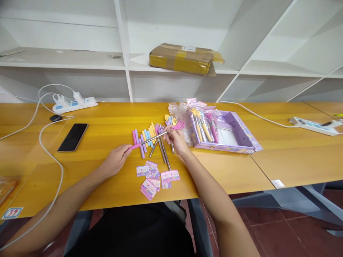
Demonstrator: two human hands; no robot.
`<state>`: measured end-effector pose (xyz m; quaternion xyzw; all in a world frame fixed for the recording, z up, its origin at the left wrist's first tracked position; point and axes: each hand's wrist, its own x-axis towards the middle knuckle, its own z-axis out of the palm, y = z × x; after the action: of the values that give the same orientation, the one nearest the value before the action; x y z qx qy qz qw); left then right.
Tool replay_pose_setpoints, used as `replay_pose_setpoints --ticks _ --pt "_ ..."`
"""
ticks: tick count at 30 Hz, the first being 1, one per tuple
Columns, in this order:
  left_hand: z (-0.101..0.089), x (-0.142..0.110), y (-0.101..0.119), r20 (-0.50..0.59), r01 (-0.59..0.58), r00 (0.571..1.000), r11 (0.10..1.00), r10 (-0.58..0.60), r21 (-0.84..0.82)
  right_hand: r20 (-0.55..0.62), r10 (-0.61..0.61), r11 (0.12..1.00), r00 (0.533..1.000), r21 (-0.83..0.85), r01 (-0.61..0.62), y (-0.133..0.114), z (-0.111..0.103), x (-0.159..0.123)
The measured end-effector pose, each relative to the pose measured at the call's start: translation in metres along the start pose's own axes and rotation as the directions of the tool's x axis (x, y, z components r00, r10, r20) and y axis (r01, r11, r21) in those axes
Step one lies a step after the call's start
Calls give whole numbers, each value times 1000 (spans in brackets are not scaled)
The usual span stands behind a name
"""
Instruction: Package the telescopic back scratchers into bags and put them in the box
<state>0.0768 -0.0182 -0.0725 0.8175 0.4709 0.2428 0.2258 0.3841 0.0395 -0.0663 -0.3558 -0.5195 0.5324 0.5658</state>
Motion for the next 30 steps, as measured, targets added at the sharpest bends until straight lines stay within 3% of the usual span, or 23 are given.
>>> replay_pose_setpoints --ticks 13,24,30 --pt "3 -2 -1 -90 -35 995 999 32 -34 68 0 1000 998 31 -2 3 4 -4" --pt "4 -3 -3 -107 -96 989 995 98 27 141 -18 1000 990 27 14 3 3 -6" --pt "3 -4 0 -118 -73 991 997 71 -16 134 -9 1000 991 24 6 1 6 -7"
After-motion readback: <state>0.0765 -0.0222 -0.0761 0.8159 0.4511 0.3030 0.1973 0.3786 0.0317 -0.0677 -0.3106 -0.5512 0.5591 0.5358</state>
